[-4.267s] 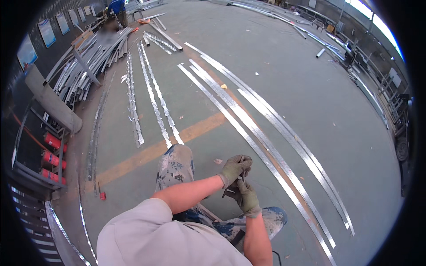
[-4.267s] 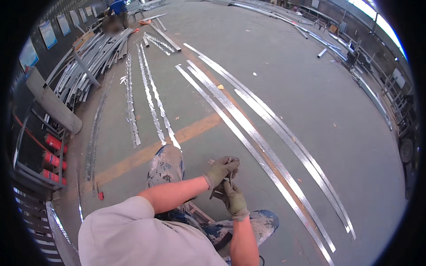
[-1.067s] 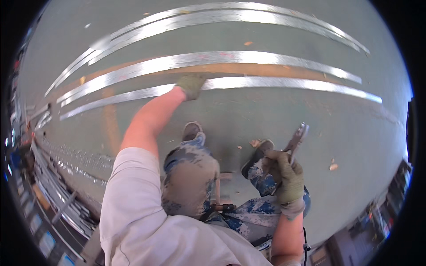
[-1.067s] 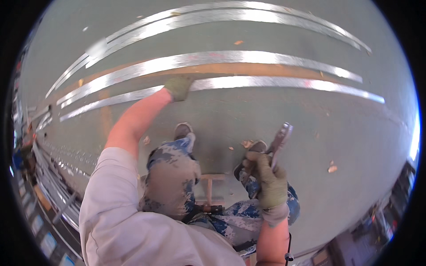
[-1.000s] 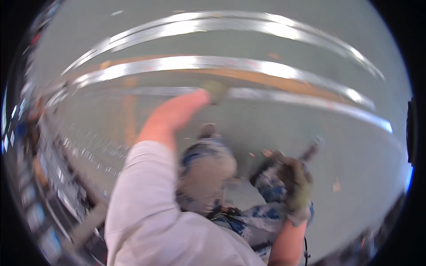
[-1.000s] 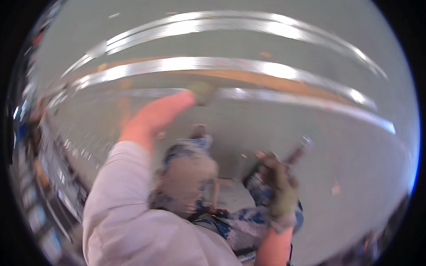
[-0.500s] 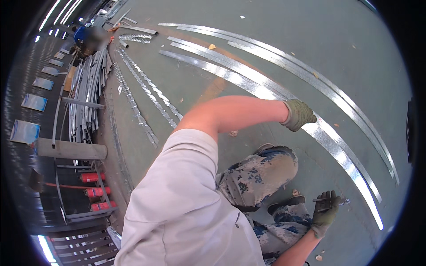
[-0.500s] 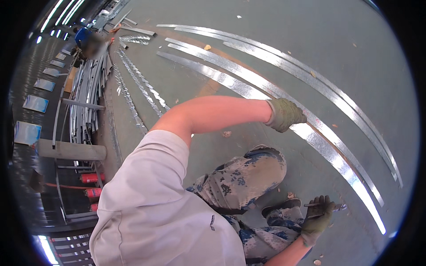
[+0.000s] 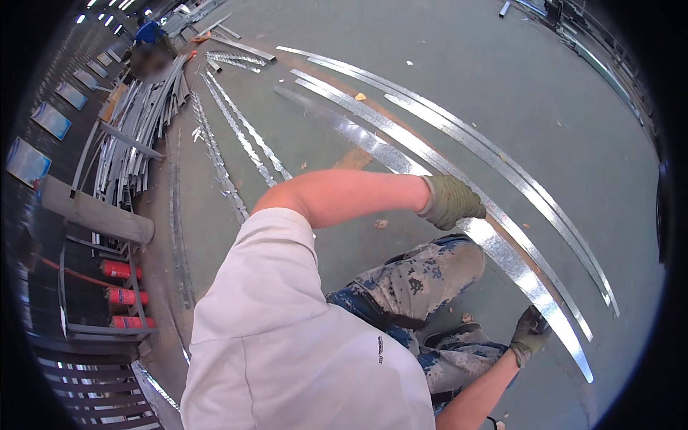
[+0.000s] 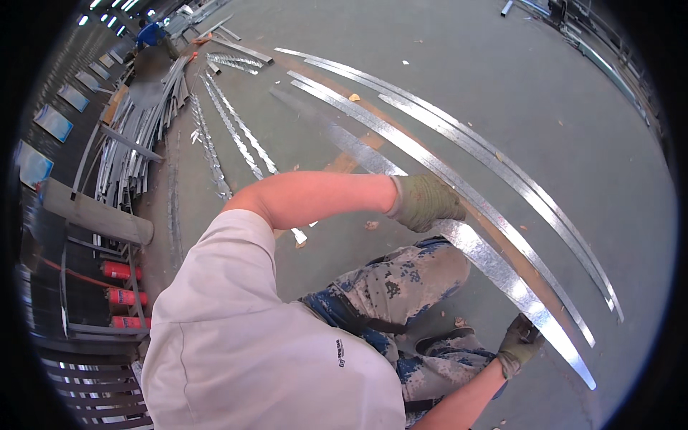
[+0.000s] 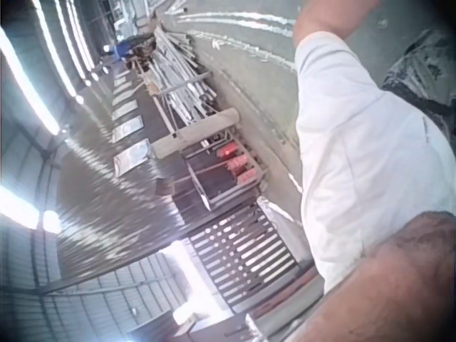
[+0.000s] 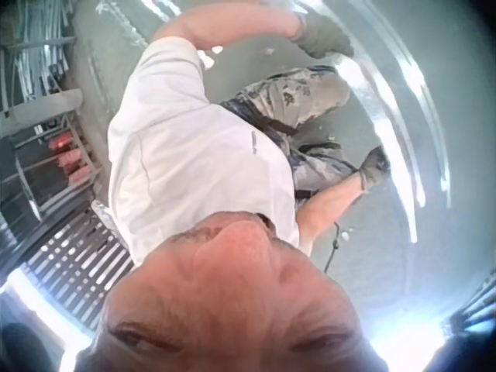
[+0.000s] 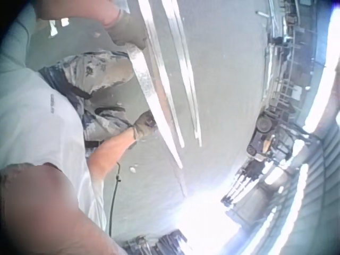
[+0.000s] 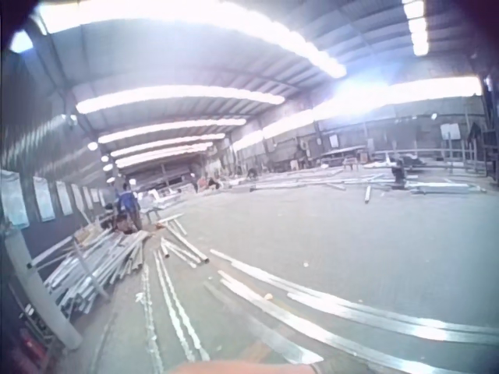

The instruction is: The person puts on gloves, picks up a metal strip, and uses pliers to cut the strip into smaller pieces. The person repeats this process with several metal strips, placing the cut pieces on the floor.

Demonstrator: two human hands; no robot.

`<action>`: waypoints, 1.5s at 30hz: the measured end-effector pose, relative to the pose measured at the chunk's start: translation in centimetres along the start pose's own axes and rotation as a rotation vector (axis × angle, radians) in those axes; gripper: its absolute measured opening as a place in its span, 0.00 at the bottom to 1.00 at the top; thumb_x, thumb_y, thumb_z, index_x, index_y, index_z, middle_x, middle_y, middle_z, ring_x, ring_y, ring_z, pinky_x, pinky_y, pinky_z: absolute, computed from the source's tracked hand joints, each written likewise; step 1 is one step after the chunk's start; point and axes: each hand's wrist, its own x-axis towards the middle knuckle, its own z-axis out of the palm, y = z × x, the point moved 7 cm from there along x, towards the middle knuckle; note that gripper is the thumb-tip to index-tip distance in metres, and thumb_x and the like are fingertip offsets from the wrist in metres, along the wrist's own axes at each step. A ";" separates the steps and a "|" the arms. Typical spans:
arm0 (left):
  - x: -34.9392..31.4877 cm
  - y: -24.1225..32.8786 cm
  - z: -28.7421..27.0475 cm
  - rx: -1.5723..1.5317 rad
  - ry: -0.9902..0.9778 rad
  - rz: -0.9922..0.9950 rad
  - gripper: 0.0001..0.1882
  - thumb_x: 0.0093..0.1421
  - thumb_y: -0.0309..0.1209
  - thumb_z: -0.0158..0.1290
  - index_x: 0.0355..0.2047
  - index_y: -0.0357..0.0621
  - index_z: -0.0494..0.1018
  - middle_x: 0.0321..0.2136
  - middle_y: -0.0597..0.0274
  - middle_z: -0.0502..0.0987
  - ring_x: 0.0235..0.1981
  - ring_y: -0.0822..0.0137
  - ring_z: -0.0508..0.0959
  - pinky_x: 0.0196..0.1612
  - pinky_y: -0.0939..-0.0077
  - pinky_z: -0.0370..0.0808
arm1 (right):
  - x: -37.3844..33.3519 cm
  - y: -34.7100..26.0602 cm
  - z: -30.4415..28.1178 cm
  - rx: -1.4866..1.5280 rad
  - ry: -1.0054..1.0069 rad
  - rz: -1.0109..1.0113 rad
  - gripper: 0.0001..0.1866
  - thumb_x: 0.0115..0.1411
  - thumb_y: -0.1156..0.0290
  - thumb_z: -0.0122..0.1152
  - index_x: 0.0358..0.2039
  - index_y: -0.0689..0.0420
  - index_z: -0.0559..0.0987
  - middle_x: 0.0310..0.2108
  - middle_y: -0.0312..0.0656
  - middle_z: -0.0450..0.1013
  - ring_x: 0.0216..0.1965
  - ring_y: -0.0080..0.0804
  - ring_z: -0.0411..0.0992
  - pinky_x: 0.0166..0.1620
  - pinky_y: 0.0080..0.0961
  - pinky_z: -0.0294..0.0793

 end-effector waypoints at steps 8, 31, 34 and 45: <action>-4.2 2.0 -2.1 0.064 -0.012 -0.035 0.30 0.52 0.25 0.59 0.58 0.50 0.74 0.50 0.53 0.79 0.54 0.49 0.79 0.55 0.55 0.77 | 2.6 -3.0 -2.9 0.220 -0.050 -0.091 0.16 0.66 0.65 0.62 0.48 0.64 0.79 0.45 0.49 0.78 0.50 0.47 0.76 0.60 0.56 0.73; -6.4 -7.2 3.0 0.093 0.027 -0.266 0.29 0.51 0.23 0.57 0.56 0.50 0.72 0.49 0.56 0.79 0.54 0.52 0.78 0.57 0.56 0.74 | -12.4 0.1 6.1 -0.126 -0.878 -0.049 0.20 0.73 0.63 0.55 0.58 0.63 0.75 0.59 0.50 0.75 0.59 0.42 0.74 0.57 0.43 0.76; -7.7 -7.0 4.0 0.133 0.093 -0.268 0.37 0.54 0.24 0.55 0.67 0.49 0.65 0.52 0.56 0.78 0.58 0.53 0.76 0.63 0.56 0.69 | -14.6 1.2 6.5 -0.134 -0.815 -0.040 0.19 0.74 0.62 0.54 0.58 0.62 0.76 0.58 0.49 0.76 0.58 0.41 0.74 0.55 0.42 0.76; -2.9 8.5 2.7 0.114 0.447 0.005 0.36 0.68 0.51 0.51 0.70 0.44 0.61 0.66 0.49 0.66 0.71 0.48 0.62 0.73 0.48 0.56 | -19.0 7.0 8.3 -0.257 -0.848 0.087 0.18 0.73 0.57 0.56 0.52 0.58 0.80 0.51 0.44 0.80 0.54 0.38 0.76 0.60 0.40 0.73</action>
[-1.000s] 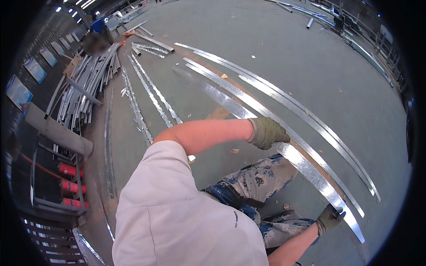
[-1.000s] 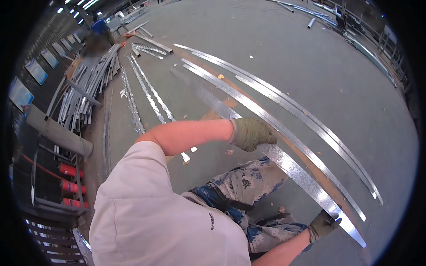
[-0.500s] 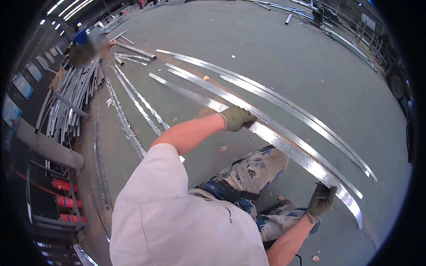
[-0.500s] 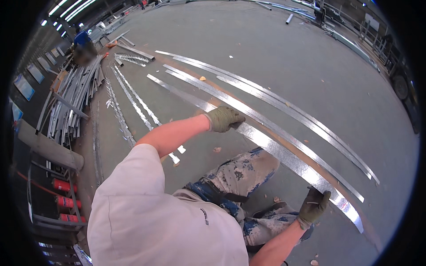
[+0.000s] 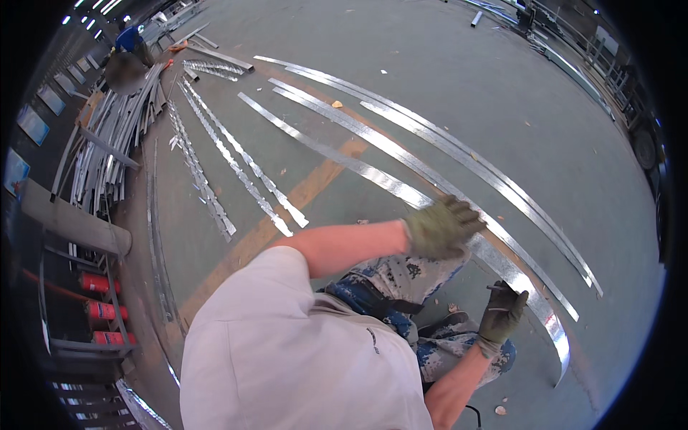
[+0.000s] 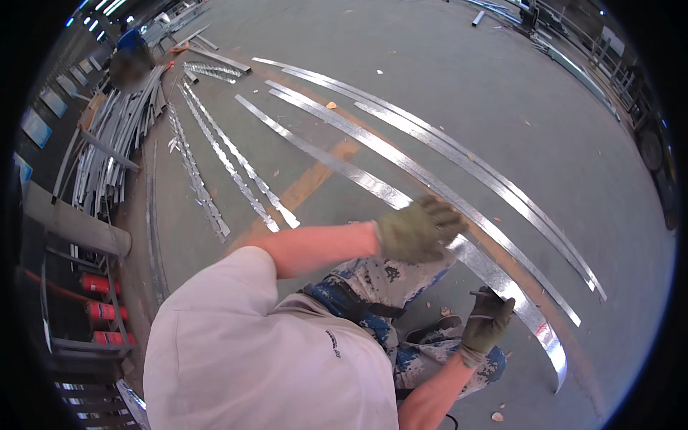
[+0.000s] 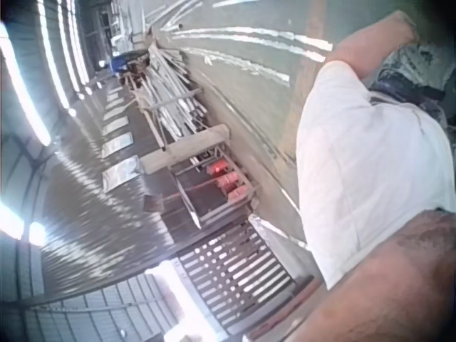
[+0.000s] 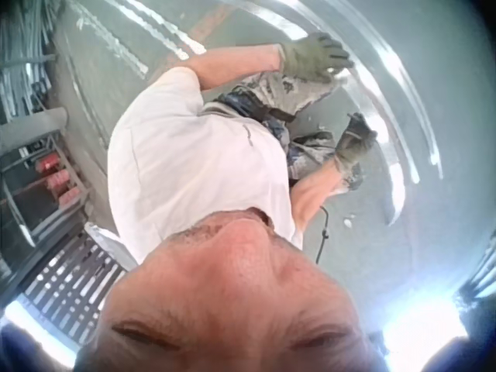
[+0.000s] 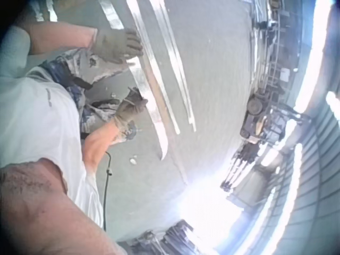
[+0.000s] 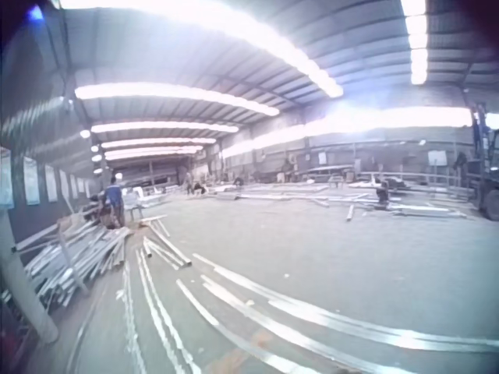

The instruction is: The person puts on gloves, picks up a metal strip, and uses pliers to cut the strip into smaller pieces. The person repeats this process with several metal strips, placing the cut pieces on the floor.

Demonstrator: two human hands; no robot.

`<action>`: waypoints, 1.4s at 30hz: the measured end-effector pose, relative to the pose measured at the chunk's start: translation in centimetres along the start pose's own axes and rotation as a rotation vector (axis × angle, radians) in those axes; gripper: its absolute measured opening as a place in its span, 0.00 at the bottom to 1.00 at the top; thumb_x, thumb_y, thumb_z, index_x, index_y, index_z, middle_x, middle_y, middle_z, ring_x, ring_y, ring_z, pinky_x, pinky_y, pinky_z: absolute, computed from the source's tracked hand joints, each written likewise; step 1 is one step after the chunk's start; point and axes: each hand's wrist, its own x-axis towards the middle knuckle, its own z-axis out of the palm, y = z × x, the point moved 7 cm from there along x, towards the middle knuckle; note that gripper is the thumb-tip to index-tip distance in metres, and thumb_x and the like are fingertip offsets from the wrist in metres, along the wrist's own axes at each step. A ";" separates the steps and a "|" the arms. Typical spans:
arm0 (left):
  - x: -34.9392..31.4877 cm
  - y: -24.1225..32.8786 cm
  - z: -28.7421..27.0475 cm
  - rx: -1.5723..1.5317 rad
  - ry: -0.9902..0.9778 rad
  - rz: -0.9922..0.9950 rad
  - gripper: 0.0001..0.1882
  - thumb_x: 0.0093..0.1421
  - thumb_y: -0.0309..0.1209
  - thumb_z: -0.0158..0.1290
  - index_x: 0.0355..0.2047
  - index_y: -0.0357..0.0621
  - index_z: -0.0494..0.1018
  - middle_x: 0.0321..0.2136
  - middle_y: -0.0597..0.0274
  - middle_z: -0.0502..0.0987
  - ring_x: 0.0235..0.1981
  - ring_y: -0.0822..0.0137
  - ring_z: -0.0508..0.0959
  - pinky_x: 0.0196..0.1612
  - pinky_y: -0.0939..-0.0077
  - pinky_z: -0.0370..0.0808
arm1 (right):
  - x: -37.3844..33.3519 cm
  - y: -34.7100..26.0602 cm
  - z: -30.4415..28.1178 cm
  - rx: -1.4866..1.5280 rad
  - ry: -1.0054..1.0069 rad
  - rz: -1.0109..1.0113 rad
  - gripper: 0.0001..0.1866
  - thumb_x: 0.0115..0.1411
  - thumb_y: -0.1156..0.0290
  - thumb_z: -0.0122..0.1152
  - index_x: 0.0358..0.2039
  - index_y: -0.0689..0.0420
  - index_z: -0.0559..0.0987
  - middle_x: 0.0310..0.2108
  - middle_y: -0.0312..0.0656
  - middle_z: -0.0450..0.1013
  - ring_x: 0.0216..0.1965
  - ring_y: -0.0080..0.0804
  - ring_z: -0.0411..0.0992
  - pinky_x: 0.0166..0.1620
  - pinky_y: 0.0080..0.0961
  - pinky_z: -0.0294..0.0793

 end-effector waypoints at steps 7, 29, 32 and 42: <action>4.1 5.6 2.5 -0.043 -0.059 0.088 0.35 0.60 0.46 0.58 0.65 0.47 0.67 0.56 0.53 0.76 0.61 0.49 0.74 0.64 0.46 0.66 | -0.4 4.2 5.5 -0.156 -0.063 0.140 0.25 0.75 0.53 0.52 0.58 0.62 0.75 0.54 0.46 0.78 0.57 0.38 0.74 0.63 0.40 0.68; 2.8 -2.4 0.5 -0.027 -0.149 0.003 0.18 0.54 0.28 0.58 0.46 0.49 0.77 0.41 0.56 0.81 0.48 0.52 0.81 0.50 0.53 0.75 | -3.3 4.4 5.1 0.176 0.089 0.135 0.19 0.73 0.65 0.57 0.57 0.63 0.77 0.54 0.46 0.76 0.52 0.38 0.73 0.59 0.37 0.70; 2.4 -3.0 0.8 -0.014 -0.144 0.005 0.19 0.54 0.29 0.58 0.48 0.51 0.77 0.41 0.57 0.81 0.48 0.53 0.81 0.51 0.54 0.75 | -3.5 3.3 2.3 0.251 0.121 0.005 0.20 0.73 0.62 0.58 0.57 0.63 0.77 0.54 0.47 0.76 0.52 0.38 0.73 0.59 0.38 0.71; 0.1 -3.6 -0.5 -0.069 -0.083 0.004 0.21 0.56 0.33 0.58 0.51 0.54 0.77 0.44 0.60 0.80 0.52 0.57 0.79 0.53 0.58 0.73 | -5.0 -7.9 -12.1 0.340 0.361 -0.297 0.22 0.64 0.66 0.69 0.52 0.68 0.78 0.53 0.50 0.78 0.56 0.44 0.75 0.68 0.46 0.68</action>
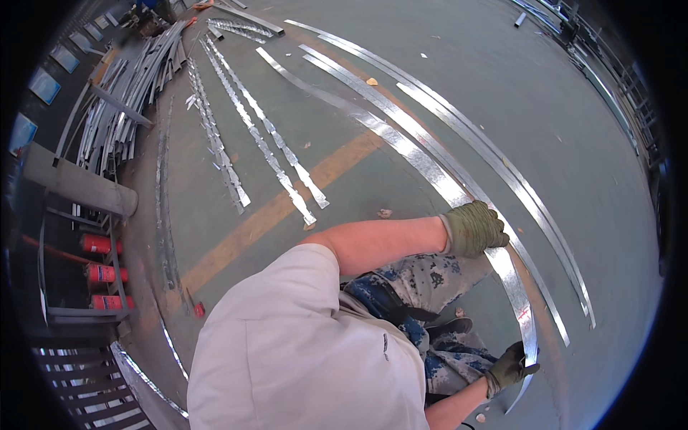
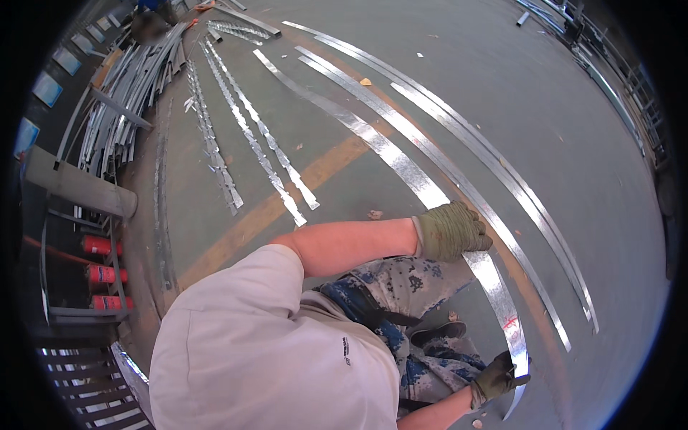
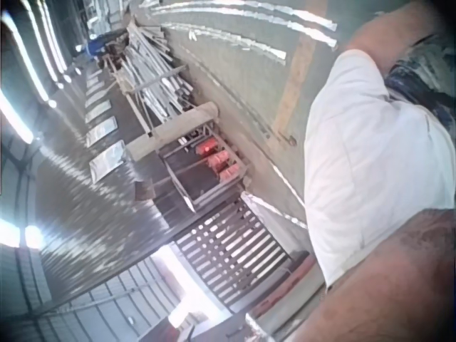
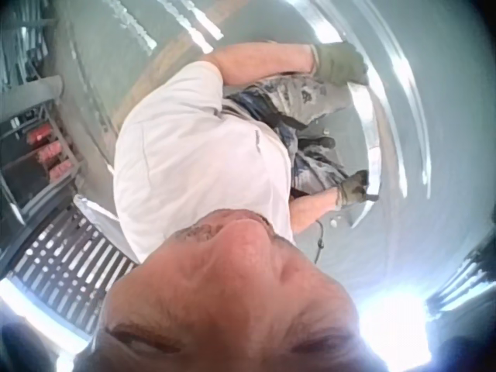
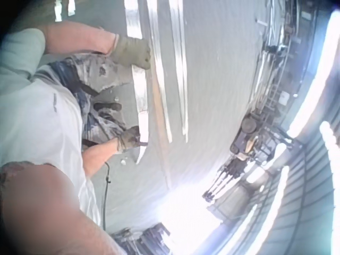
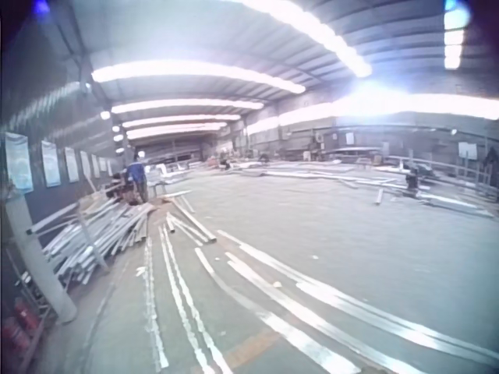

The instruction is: The person puts on gloves, picks up a metal strip, and uses pliers to cut the strip into smaller pieces. The person repeats this process with several metal strips, placing the cut pieces on the floor.

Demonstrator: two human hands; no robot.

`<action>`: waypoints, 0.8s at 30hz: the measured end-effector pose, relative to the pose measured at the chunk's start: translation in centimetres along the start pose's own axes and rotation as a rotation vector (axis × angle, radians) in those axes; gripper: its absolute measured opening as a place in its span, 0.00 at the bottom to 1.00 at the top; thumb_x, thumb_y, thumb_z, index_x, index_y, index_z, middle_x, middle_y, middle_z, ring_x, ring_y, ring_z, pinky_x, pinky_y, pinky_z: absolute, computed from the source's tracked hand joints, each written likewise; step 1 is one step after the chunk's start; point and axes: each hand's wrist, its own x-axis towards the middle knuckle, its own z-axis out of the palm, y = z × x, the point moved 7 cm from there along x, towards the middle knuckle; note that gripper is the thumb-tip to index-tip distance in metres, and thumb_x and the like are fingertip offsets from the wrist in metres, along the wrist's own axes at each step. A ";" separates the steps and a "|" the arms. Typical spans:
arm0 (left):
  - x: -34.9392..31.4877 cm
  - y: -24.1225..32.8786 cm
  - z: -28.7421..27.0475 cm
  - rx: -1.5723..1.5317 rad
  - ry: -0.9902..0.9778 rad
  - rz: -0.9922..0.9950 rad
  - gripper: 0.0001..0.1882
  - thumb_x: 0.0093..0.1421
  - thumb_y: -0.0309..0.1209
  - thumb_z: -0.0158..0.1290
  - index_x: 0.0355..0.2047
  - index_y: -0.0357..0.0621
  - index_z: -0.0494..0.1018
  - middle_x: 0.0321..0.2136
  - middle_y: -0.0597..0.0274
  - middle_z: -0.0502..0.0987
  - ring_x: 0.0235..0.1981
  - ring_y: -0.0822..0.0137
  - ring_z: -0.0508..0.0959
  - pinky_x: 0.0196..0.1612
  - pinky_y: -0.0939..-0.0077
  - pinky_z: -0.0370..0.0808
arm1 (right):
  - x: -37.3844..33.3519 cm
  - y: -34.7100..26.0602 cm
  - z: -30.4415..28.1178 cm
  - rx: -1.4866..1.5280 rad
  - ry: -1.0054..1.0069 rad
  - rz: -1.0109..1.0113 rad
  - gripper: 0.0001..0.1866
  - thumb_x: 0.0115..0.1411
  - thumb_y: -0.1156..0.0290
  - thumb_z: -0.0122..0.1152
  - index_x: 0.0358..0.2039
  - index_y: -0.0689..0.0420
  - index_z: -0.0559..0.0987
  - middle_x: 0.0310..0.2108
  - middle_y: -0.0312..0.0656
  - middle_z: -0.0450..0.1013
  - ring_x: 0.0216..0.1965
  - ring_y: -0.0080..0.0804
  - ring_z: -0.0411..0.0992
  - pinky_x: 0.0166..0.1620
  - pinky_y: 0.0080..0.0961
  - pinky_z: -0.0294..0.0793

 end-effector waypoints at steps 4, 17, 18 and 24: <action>-0.8 -0.2 -0.8 0.017 -0.012 -0.014 0.20 0.56 0.34 0.59 0.51 0.54 0.78 0.43 0.61 0.80 0.50 0.57 0.79 0.53 0.58 0.73 | 1.5 -1.9 -1.7 0.077 0.101 -0.057 0.19 0.62 0.72 0.68 0.51 0.68 0.79 0.54 0.51 0.78 0.57 0.47 0.75 0.68 0.51 0.67; -5.8 -8.7 2.4 -0.037 0.051 -0.248 0.11 0.59 0.33 0.58 0.43 0.53 0.77 0.38 0.62 0.80 0.45 0.54 0.79 0.58 0.54 0.70 | 1.3 4.4 4.5 -0.367 -0.290 0.092 0.18 0.70 0.68 0.57 0.57 0.62 0.78 0.62 0.53 0.73 0.64 0.45 0.69 0.67 0.49 0.65; -5.7 -9.1 3.2 -0.015 0.025 -0.295 0.12 0.61 0.33 0.57 0.45 0.53 0.77 0.39 0.62 0.80 0.47 0.54 0.79 0.60 0.53 0.69 | 1.6 4.3 4.5 -0.425 -0.300 0.074 0.19 0.70 0.68 0.57 0.58 0.62 0.78 0.62 0.53 0.73 0.64 0.45 0.69 0.67 0.49 0.64; -7.4 -10.1 7.0 0.000 0.163 -0.479 0.23 0.64 0.37 0.53 0.60 0.52 0.72 0.54 0.57 0.77 0.64 0.53 0.70 0.70 0.49 0.59 | 3.2 5.6 7.5 -0.596 -0.454 0.070 0.19 0.69 0.71 0.58 0.58 0.65 0.78 0.58 0.54 0.75 0.61 0.48 0.71 0.68 0.50 0.66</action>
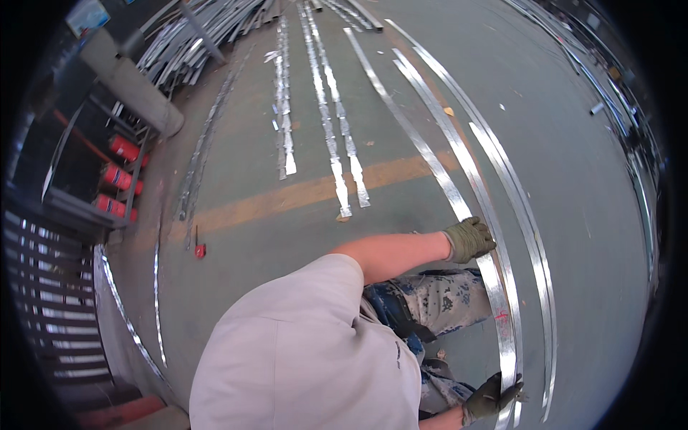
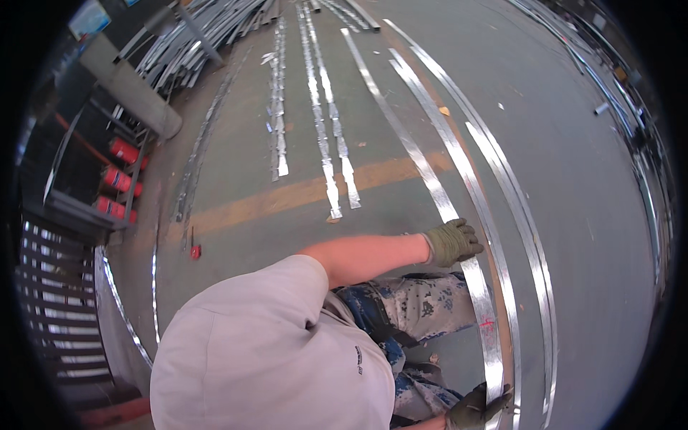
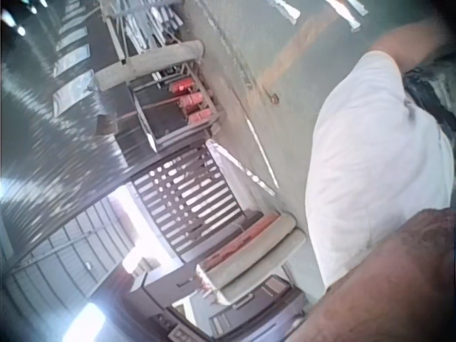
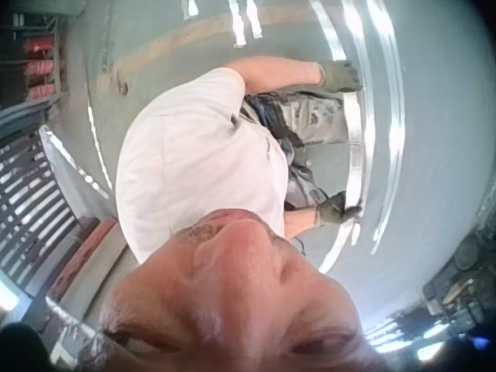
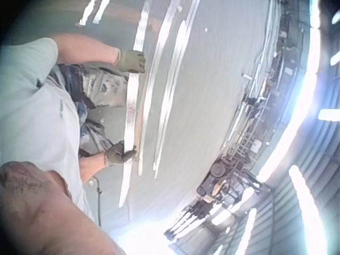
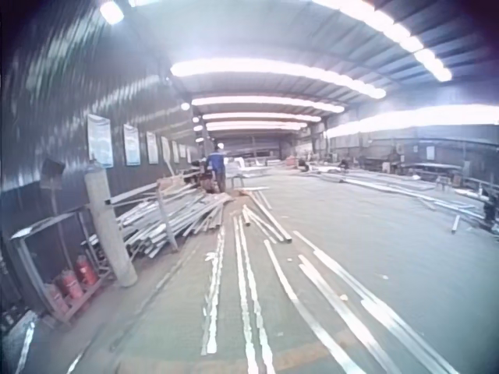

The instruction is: The person puts on gloves, picks up a metal strip, and uses pliers to cut the strip into smaller pieces. The person repeats this process with several metal strips, placing the cut pieces on the floor.

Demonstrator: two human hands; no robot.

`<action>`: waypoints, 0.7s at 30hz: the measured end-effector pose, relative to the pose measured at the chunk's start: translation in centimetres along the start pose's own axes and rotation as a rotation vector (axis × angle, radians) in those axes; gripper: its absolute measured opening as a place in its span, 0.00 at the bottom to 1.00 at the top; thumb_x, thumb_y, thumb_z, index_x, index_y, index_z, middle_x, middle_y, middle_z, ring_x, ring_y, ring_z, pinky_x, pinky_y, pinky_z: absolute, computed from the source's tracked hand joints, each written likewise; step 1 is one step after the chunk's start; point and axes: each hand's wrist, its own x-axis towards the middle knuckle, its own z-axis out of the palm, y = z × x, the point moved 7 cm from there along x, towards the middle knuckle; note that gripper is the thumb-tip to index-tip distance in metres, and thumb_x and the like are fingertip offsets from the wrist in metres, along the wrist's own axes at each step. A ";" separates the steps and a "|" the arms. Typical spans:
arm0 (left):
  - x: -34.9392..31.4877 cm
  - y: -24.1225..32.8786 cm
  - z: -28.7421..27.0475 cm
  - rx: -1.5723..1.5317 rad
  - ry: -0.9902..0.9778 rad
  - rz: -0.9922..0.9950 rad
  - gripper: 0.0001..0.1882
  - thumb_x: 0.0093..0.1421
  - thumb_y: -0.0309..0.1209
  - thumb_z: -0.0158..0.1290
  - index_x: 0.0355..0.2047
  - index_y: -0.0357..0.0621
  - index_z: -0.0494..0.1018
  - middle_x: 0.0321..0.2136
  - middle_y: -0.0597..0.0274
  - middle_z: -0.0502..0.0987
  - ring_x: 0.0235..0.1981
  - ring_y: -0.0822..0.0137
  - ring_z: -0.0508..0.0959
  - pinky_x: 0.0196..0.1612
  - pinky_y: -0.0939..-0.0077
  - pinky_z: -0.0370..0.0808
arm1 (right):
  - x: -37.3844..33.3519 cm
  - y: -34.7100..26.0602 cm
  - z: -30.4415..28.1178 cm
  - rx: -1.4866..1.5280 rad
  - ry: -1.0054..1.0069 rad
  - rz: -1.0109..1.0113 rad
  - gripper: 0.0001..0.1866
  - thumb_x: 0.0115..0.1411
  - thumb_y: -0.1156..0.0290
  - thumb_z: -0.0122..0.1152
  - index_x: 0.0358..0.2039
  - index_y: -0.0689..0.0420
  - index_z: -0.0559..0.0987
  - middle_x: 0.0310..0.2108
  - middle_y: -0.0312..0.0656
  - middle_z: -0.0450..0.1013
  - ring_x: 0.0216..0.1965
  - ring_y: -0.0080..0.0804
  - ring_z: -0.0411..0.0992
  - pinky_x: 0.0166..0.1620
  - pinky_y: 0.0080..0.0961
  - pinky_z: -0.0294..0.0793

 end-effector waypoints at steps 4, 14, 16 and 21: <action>-0.6 1.3 -0.1 0.003 -0.082 -0.030 0.27 0.63 0.36 0.53 0.62 0.50 0.69 0.60 0.57 0.72 0.66 0.53 0.67 0.70 0.50 0.59 | -1.9 -1.3 3.7 0.189 0.275 0.104 0.16 0.67 0.70 0.61 0.49 0.69 0.80 0.49 0.58 0.77 0.54 0.52 0.75 0.61 0.58 0.74; -1.9 3.5 -2.2 0.011 -0.126 -0.024 0.31 0.61 0.36 0.55 0.66 0.51 0.67 0.63 0.57 0.70 0.68 0.52 0.65 0.69 0.51 0.60 | -0.9 -1.6 2.7 0.108 0.204 0.057 0.17 0.63 0.70 0.64 0.49 0.66 0.82 0.49 0.60 0.78 0.54 0.55 0.75 0.57 0.59 0.76; -1.1 4.8 -1.5 0.019 -0.121 0.024 0.29 0.62 0.36 0.53 0.65 0.51 0.67 0.62 0.57 0.71 0.67 0.52 0.66 0.67 0.52 0.62 | -2.1 -2.3 -0.4 -0.113 0.206 -0.047 0.17 0.63 0.70 0.63 0.50 0.66 0.82 0.50 0.59 0.78 0.55 0.54 0.74 0.57 0.57 0.76; -1.2 3.7 1.2 0.107 0.049 0.007 0.23 0.64 0.35 0.49 0.59 0.51 0.71 0.55 0.60 0.74 0.62 0.54 0.70 0.62 0.53 0.66 | -2.3 0.0 1.6 0.358 0.307 0.188 0.20 0.63 0.77 0.59 0.55 0.66 0.80 0.52 0.60 0.77 0.46 0.54 0.76 0.45 0.47 0.77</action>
